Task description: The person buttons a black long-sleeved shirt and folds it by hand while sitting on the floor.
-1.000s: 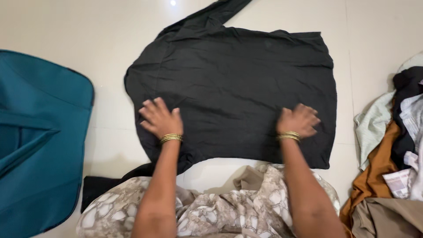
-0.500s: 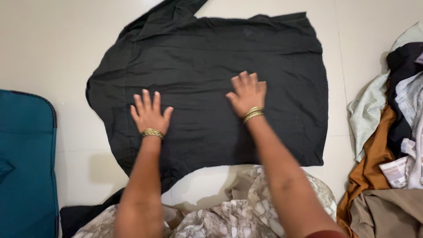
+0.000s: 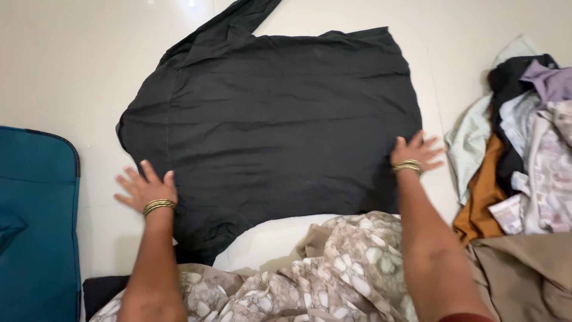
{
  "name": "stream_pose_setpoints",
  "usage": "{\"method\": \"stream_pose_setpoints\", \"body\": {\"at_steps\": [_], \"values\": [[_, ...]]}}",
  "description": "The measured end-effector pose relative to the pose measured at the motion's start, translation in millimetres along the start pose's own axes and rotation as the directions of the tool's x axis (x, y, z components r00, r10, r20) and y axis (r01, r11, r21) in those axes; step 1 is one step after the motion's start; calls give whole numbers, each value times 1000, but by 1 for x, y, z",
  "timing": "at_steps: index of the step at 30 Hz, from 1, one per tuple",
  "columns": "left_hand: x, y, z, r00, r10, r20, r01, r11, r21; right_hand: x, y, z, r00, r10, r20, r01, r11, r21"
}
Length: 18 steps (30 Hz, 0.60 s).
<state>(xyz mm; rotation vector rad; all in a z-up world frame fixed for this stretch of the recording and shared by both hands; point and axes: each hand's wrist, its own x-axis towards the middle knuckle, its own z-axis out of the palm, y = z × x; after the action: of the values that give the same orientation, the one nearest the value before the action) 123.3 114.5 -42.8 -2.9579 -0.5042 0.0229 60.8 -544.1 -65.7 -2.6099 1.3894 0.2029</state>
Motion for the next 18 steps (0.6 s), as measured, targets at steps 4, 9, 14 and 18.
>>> {"method": "stream_pose_setpoints", "body": {"at_steps": [4,9,14,18], "values": [[-46,88,-14,957,253,-140,-267,960,-88,-125,-77,6,813,-582,16,579,806,-122],[-139,150,-24,837,525,154,-506,850,-148,-219,-106,19,304,-938,165,952,290,-99],[-126,88,-23,905,286,313,-279,958,-68,-170,-64,-7,753,-566,335,646,733,-213],[-98,39,-24,850,28,526,-53,998,33,-112,4,-19,888,-181,422,258,957,-133]]}}
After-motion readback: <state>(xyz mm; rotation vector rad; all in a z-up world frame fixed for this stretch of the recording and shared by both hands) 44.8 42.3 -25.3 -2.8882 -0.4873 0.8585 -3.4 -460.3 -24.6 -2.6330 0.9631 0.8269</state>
